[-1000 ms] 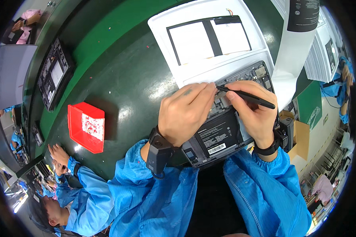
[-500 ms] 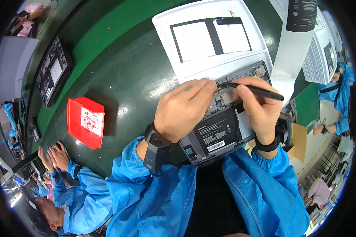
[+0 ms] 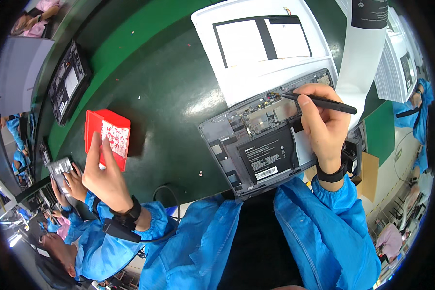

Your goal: The person assembles internal circuitry and a battery into a tablet, then applies labels and a protective film to the device. The internal components are inserted by hand, and a prying tool is used to assist with assembly.

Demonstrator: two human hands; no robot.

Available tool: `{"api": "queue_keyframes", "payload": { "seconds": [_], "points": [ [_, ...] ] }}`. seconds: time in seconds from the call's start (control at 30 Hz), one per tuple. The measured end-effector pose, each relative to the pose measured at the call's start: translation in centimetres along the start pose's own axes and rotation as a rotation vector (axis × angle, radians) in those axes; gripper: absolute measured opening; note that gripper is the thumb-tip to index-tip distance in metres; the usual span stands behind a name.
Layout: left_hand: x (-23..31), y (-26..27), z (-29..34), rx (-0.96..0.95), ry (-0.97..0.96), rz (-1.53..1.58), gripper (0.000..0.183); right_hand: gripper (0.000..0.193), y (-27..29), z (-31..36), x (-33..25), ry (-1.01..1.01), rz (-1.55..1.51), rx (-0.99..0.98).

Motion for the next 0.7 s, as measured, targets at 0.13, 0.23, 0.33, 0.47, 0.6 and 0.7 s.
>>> {"api": "queue_keyframes", "payload": {
  "seconds": [0.13,0.23,0.33,0.47,0.6,0.7],
  "points": [
    [-1.7,0.1,1.0,-0.092,0.166,-0.106,0.021,0.016,-0.1,0.0,-0.1,-0.019,0.063,0.000],
    [5.4,0.0,1.5,-0.089,0.030,0.201,0.012,0.015,0.0,0.0,-0.1,-0.008,0.091,-0.016],
    [11.3,-2.5,2.4,-0.169,-0.245,0.634,0.026,0.014,-0.2,0.1,-0.3,0.016,0.154,0.012],
    [16.2,-6.0,4.2,-0.240,-0.314,0.882,0.025,0.014,-0.3,0.2,-0.2,0.001,0.155,0.000],
    [18.5,-7.7,3.8,-0.259,-0.409,0.922,0.021,0.015,0.0,0.2,-0.2,-0.019,0.130,0.018],
    [18.5,-8.3,3.7,-0.300,-0.424,0.949,0.018,0.015,0.2,0.1,-0.4,-0.042,0.109,0.034]
  ]
}}
Point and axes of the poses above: each hand's wrist, its own z-axis away from the middle knuckle, its own y-axis out of the back of the hand, x = y × z, the point moved 2 cm from there along -z, towards the middle knuckle, and after that the axes turned 12 degrees about x, right-handed, at the moved point
